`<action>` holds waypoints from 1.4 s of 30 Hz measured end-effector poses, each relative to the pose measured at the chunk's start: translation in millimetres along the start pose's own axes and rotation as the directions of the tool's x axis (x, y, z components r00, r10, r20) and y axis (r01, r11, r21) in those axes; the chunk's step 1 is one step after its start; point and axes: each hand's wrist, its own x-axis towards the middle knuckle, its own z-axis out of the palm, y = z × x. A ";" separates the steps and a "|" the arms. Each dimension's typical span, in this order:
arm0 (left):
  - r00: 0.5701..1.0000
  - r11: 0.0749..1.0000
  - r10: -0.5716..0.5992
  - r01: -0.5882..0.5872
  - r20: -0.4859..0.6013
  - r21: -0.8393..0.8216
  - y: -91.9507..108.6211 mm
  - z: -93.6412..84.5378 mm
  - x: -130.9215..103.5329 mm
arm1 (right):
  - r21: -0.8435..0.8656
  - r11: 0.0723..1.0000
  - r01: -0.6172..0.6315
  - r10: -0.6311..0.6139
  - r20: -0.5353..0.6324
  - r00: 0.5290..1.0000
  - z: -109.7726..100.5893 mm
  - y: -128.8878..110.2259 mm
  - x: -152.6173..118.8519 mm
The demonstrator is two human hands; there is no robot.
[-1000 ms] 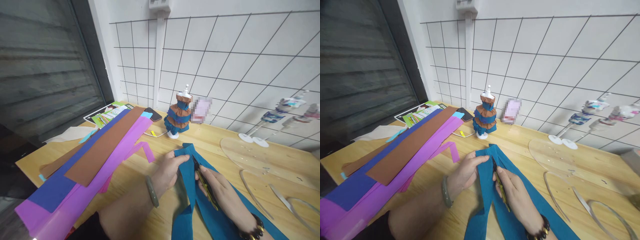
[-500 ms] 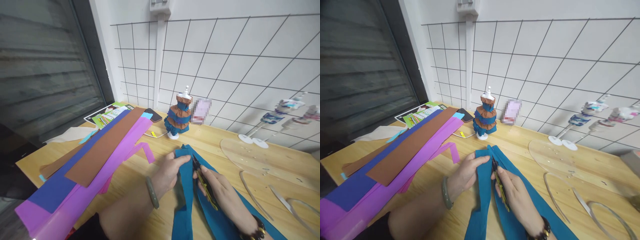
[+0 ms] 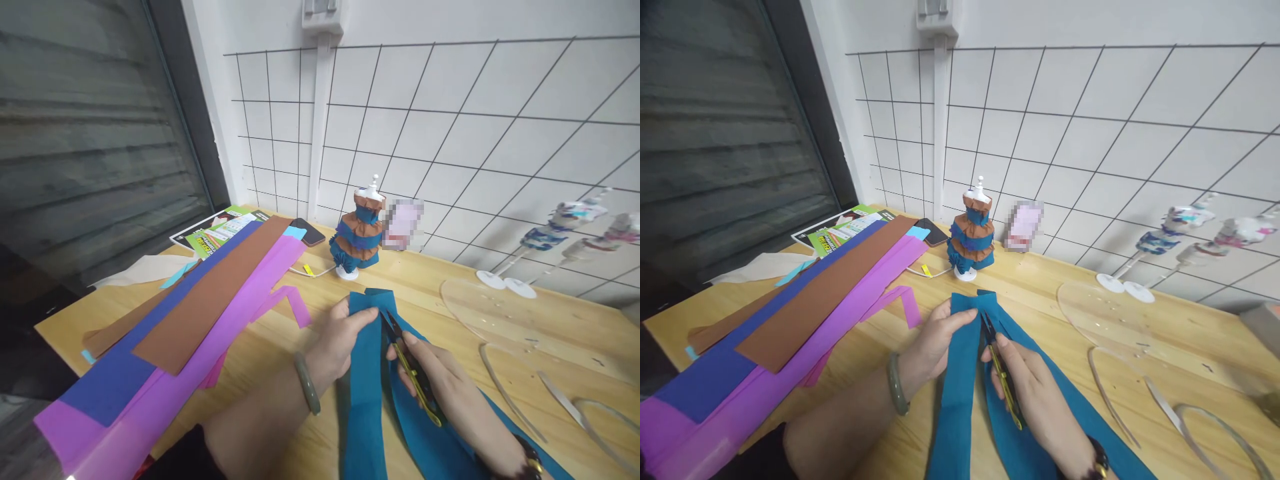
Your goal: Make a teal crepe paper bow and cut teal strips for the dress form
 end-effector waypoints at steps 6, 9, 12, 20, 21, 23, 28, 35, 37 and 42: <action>1.000 0.999 -0.013 0.014 0.018 -0.049 3.8 6.2 -3.9 | 0.019 1.000 0.001 -0.001 -0.037 0.999 2.1 1.9 -0.2; 1.000 0.998 -0.023 0.023 0.001 -0.060 5.9 9.4 -5.5 | -0.006 1.000 0.026 -0.027 -0.054 0.998 3.7 1.3 -0.3; 1.000 0.997 -0.025 0.023 -0.017 -0.078 6.7 10.9 -6.5 | -0.020 0.999 0.030 -0.031 -0.072 0.997 6.1 -0.6 0.0; 0.999 1.000 -0.019 0.018 -0.036 -0.022 4.1 10.4 -6.6 | 0.023 1.000 0.015 -0.013 -0.122 0.992 13.5 -1.7 1.2; 1.000 1.000 -0.018 0.018 -0.026 -0.022 3.9 10.8 -6.7 | 0.022 0.999 0.027 -0.024 -0.131 0.991 14.2 -1.8 1.4; 1.000 1.000 -0.013 0.013 -0.007 -0.026 3.9 12.1 -7.2 | 0.010 0.998 0.057 -0.055 -0.143 0.988 15.4 -2.3 1.8; 0.998 0.999 -0.003 0.002 -0.057 -0.034 4.8 13.3 -7.9 | -0.016 0.997 0.072 -0.074 -0.160 0.984 17.9 -3.8 1.9; 0.998 1.000 -0.021 0.020 -0.062 -0.011 6.1 12.4 -6.9 | 0.004 1.000 0.027 -0.026 -0.135 0.991 18.7 -1.8 -1.6; 0.998 1.000 -0.022 0.022 -0.057 -0.001 6.6 12.8 -7.7 | 0.016 1.000 0.015 -0.013 -0.134 0.991 18.9 -2.7 -2.1; 0.998 0.999 -0.048 0.047 -0.035 -0.014 7.1 12.8 -10.0 | -0.001 0.999 0.055 -0.054 -0.161 0.986 20.2 -6.4 -1.6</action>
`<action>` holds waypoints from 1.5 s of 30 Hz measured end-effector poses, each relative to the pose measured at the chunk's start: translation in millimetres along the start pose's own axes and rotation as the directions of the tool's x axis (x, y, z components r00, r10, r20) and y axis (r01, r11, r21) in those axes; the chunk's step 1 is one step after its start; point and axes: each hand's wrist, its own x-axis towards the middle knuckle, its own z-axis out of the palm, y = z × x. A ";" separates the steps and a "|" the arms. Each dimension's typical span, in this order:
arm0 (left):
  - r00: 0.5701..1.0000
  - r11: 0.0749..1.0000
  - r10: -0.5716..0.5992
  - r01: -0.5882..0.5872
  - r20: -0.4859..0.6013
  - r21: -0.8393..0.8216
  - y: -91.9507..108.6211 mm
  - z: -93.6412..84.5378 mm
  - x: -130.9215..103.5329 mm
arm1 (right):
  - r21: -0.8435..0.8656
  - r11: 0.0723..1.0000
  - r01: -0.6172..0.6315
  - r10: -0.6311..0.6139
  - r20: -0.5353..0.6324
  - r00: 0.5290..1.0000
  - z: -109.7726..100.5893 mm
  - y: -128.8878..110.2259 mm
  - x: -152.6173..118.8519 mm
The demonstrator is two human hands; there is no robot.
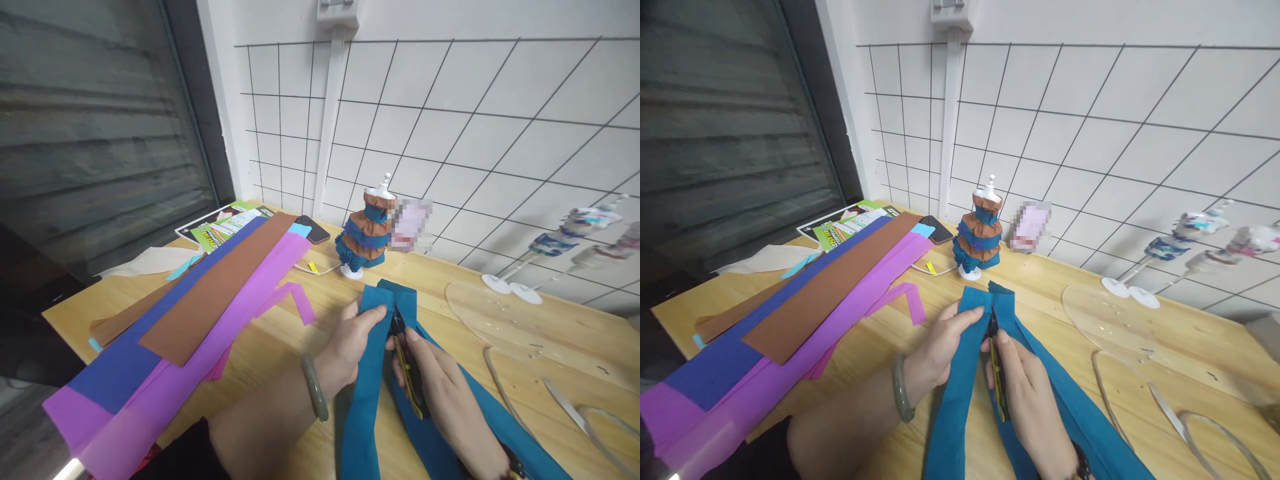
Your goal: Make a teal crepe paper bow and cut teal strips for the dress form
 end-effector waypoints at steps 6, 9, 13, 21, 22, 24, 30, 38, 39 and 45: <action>0.999 1.000 -0.005 0.003 -0.048 -0.024 -3.8 0.9 0.3 | -0.071 0.995 0.071 -0.074 -0.047 0.996 2.2 -1.4 1.7; 0.998 0.998 0.054 -0.055 -0.028 -0.035 -5.2 2.6 -1.2 | -0.096 0.992 0.075 -0.083 -0.077 0.994 3.3 -1.9 2.6; 0.997 0.997 0.058 -0.060 -0.040 -0.047 -4.2 5.2 -4.2 | -0.112 0.991 0.074 -0.086 -0.109 0.990 4.6 -1.5 4.1; 0.995 0.996 0.074 -0.076 -0.060 -0.038 -6.9 4.9 -5.0 | -0.160 0.982 0.097 -0.118 -0.124 0.985 5.1 -0.4 6.4; 0.995 0.996 0.087 -0.089 -0.055 -0.030 -7.5 4.6 -5.0 | -0.163 0.981 0.102 -0.123 -0.124 0.985 5.2 -0.6 6.3; 0.993 0.994 0.105 -0.105 -0.051 -0.012 -8.3 4.4 -5.2 | -0.162 0.981 0.109 -0.130 -0.126 0.984 5.5 -1.3 5.9; 0.994 0.996 0.082 -0.084 -0.071 -0.020 -8.7 4.6 -6.1 | -0.146 0.981 0.127 -0.149 -0.151 0.977 8.0 -2.8 6.5; 0.993 0.995 0.096 -0.096 -0.062 0.004 -10.2 3.3 -6.2 | -0.147 0.984 0.096 -0.119 -0.152 0.981 8.3 2.6 8.2; 0.993 0.995 0.099 -0.098 -0.058 0.010 -10.7 3.0 -6.2 | -0.147 0.984 0.102 -0.125 -0.152 0.980 8.2 3.1 8.3; 0.994 0.995 0.095 -0.094 -0.063 0.011 -12.4 2.4 -5.5 | -0.124 0.986 0.107 -0.126 -0.159 0.979 8.2 3.6 9.1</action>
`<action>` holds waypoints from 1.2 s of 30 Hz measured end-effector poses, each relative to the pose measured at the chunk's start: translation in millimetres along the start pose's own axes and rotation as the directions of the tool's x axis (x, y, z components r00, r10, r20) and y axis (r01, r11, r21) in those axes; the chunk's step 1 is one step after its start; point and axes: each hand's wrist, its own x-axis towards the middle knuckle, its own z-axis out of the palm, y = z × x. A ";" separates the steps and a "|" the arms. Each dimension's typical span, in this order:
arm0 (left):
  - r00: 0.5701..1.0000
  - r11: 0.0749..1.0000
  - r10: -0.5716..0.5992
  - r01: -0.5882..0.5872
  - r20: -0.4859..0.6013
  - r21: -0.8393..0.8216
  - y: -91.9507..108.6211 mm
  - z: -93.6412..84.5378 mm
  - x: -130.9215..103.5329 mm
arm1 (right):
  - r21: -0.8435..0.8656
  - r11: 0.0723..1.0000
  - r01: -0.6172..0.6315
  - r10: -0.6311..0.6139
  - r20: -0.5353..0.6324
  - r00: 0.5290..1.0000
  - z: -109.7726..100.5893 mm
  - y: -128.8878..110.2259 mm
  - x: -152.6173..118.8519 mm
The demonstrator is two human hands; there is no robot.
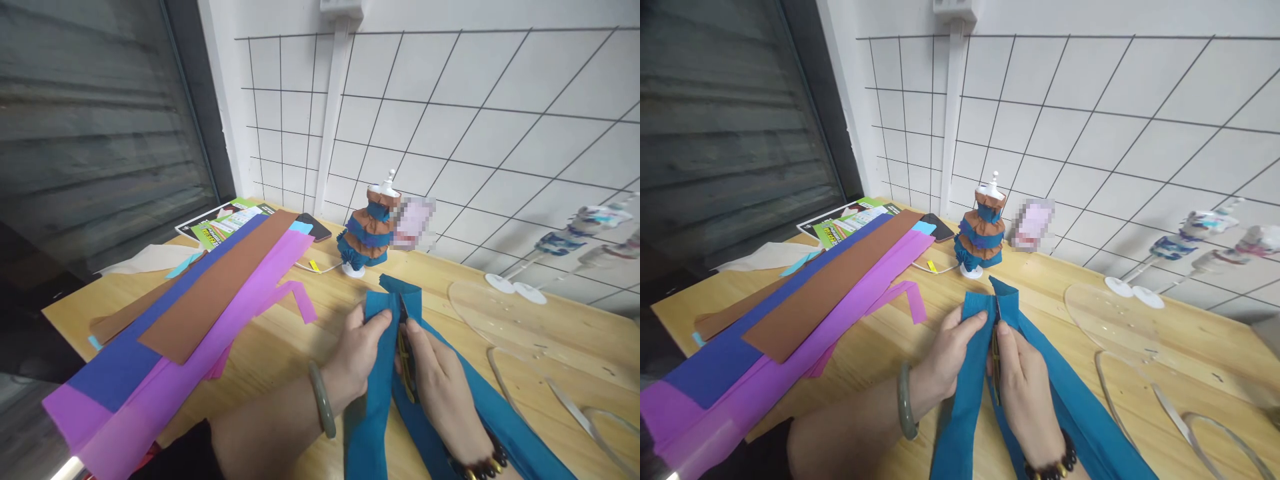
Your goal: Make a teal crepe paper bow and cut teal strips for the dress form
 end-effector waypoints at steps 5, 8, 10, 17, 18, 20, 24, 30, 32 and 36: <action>1.000 1.000 -0.020 0.020 -0.007 0.006 -0.5 0.2 1.0 | -0.006 1.000 -0.020 0.020 0.017 1.000 -0.6 0.0 1.4; 1.000 1.000 -0.011 0.011 -0.009 0.012 -1.0 0.4 0.6 | -0.011 0.999 -0.032 0.032 0.019 0.999 -1.2 0.3 1.5; 1.000 1.000 -0.009 0.010 -0.009 0.013 -1.3 0.7 0.0 | -0.018 0.999 -0.041 0.041 0.017 0.999 -1.4 0.6 1.4; 1.000 0.999 -0.018 0.018 -0.008 0.036 -1.9 0.8 -1.0 | 0.007 0.999 -0.048 0.048 0.028 0.998 -1.7 1.6 1.7; 1.000 0.999 -0.013 0.013 -0.006 0.040 -2.0 0.6 -0.7 | 0.007 0.999 -0.050 0.050 0.030 0.998 -1.9 1.9 1.6; 1.000 0.999 -0.012 0.012 -0.008 0.049 -2.4 0.2 -0.2 | 0.011 0.999 -0.051 0.050 0.030 0.998 -1.9 2.6 1.6; 1.000 0.998 -0.009 0.010 -0.014 0.054 -4.2 -0.5 0.0 | 0.044 0.997 -0.060 0.058 0.026 0.998 -0.6 3.9 2.3; 1.000 1.000 -0.013 0.013 -0.005 0.024 -4.1 -0.2 -0.6 | 0.052 0.996 -0.071 0.070 0.021 0.997 -0.3 2.6 2.8; 1.000 1.000 -0.005 0.005 -0.007 0.021 -3.5 0.1 -0.7 | 0.054 0.996 -0.066 0.064 0.021 0.998 -1.1 2.0 2.4; 1.000 1.000 -0.007 0.007 -0.021 0.020 -4.1 0.1 -0.1 | 0.042 0.997 -0.064 0.063 0.030 0.998 -1.9 1.3 2.3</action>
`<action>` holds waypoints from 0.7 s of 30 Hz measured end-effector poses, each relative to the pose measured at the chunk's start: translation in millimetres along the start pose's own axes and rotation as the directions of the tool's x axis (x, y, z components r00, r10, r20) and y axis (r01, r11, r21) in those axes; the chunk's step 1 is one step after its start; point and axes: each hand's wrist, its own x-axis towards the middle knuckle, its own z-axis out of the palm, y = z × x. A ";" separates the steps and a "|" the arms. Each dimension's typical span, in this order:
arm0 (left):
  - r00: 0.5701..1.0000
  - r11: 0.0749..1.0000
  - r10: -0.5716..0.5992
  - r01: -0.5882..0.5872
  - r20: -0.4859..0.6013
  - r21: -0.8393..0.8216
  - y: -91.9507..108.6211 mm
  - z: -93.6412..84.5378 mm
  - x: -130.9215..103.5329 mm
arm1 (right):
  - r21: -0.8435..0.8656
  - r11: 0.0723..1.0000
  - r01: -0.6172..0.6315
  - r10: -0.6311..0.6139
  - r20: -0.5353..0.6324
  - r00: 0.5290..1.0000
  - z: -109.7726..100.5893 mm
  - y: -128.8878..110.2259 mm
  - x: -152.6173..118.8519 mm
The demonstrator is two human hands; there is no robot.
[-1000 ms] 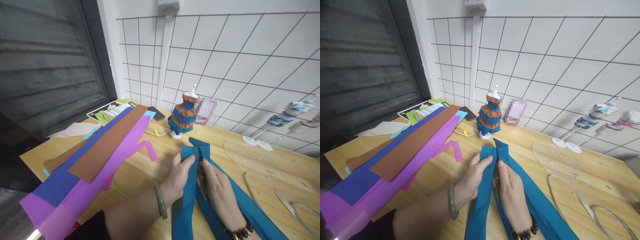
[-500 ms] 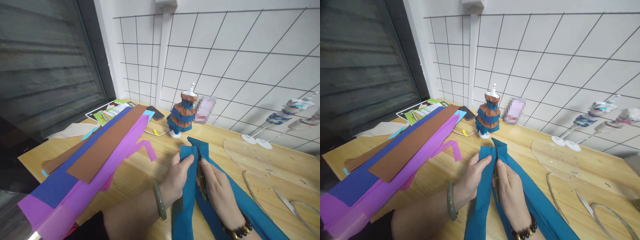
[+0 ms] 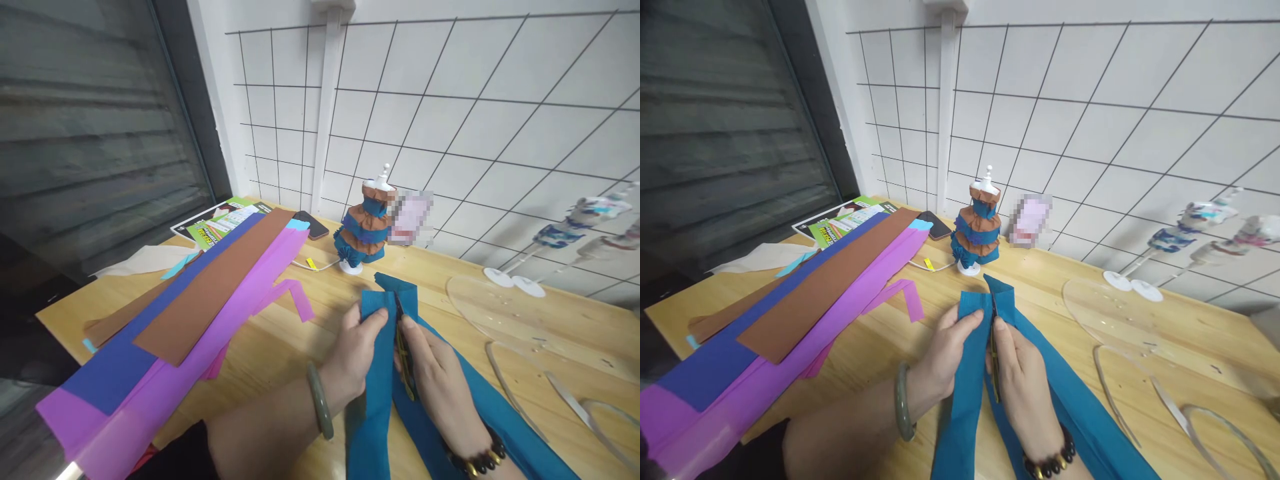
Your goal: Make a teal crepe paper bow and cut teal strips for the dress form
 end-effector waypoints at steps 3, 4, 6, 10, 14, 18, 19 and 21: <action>1.000 1.000 -0.007 0.007 -0.005 -0.015 -1.1 -0.5 0.3 | 0.005 1.000 -0.001 0.001 -0.005 1.000 0.3 -0.3 0.9; 1.000 1.000 -0.007 0.007 -0.005 -0.016 -1.3 -0.6 0.2 | 0.007 1.000 0.000 0.000 -0.003 1.000 0.4 -0.4 1.2; 1.000 1.000 -0.007 0.007 -0.003 -0.009 -1.4 -0.7 0.0 | 0.006 1.000 0.002 -0.002 0.003 1.000 0.5 -0.6 1.6; 1.000 1.000 -0.002 0.002 -0.006 0.013 -1.1 -0.3 -0.2 | -0.004 1.000 0.002 -0.002 0.013 1.000 -0.1 -0.4 0.9; 1.000 1.000 0.000 0.001 -0.006 0.021 -1.7 -0.5 0.5 | 0.004 1.000 -0.018 0.018 0.023 1.000 -0.3 -0.4 0.5; 1.000 1.000 0.014 -0.014 -0.011 0.023 -2.0 -1.5 1.2 | 0.003 1.000 -0.027 0.027 0.036 0.999 -0.4 -1.1 0.8; 1.000 1.000 0.011 -0.011 -0.013 0.022 -1.9 -1.7 1.3 | 0.004 1.000 -0.028 0.028 0.037 0.999 -0.5 -1.1 0.8; 1.000 1.000 -0.002 0.002 -0.008 0.004 -1.7 -1.4 1.5 | 0.007 0.999 -0.036 0.036 0.038 0.999 -0.6 -1.2 0.5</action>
